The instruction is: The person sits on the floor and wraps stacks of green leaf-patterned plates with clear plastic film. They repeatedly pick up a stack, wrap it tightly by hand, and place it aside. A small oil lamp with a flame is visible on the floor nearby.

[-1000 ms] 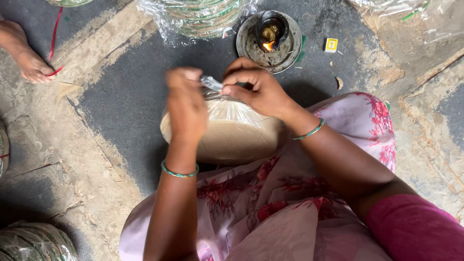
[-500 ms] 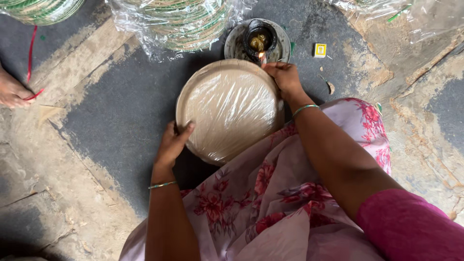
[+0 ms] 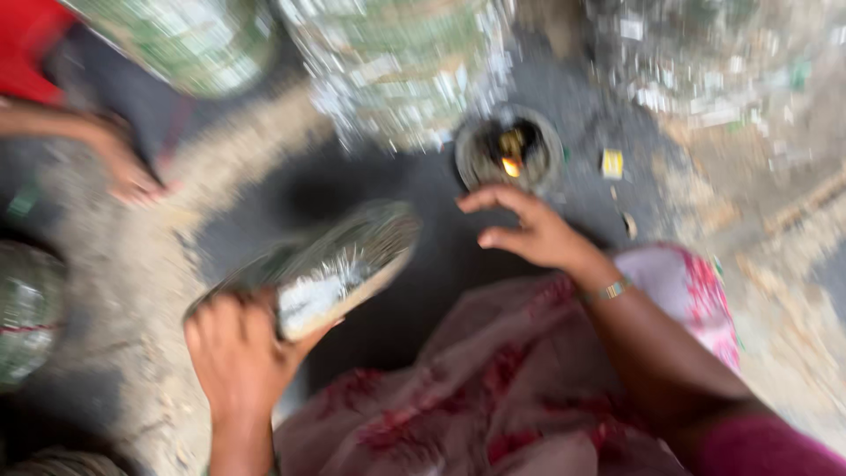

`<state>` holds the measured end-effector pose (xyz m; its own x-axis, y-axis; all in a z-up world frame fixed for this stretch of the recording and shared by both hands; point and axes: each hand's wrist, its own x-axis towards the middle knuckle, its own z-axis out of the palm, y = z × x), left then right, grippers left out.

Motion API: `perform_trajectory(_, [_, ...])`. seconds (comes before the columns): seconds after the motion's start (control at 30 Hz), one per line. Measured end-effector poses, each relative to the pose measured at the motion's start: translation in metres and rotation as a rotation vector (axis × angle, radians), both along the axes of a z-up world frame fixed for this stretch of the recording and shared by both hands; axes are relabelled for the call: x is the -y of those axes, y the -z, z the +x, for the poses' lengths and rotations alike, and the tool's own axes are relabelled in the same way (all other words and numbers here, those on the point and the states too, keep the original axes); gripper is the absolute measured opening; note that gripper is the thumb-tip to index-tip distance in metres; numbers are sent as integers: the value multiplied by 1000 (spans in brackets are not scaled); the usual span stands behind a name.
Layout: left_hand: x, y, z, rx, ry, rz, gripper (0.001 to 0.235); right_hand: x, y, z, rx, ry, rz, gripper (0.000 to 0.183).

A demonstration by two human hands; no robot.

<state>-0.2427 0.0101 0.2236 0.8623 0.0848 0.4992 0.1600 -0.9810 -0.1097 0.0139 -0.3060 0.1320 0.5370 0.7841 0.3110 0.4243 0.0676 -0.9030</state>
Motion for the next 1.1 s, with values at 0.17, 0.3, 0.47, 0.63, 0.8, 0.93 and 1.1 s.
perform_trajectory(0.17, [-54,26,1,-148,-306,74,57,2,14,0,-193,114,-88,23])
perform_trajectory(0.3, [-87,-3,78,87,-184,-267,55,13,38,12,-219,193,-89,18])
perform_trajectory(0.47, [-130,-110,285,483,360,-851,86,20,60,21,-256,254,-30,14])
perform_trajectory(0.63, [-134,-206,443,191,-151,-874,53,22,56,27,-172,300,-158,11])
perform_trajectory(0.8, [-146,-189,499,128,-14,-55,13,39,32,49,-170,356,-102,12])
perform_trajectory(0.93, [-134,-180,466,99,-107,-20,13,50,-24,91,-133,377,185,7])
perform_trajectory(1.1, [-83,-244,360,408,93,100,14,45,-148,137,196,436,436,99])
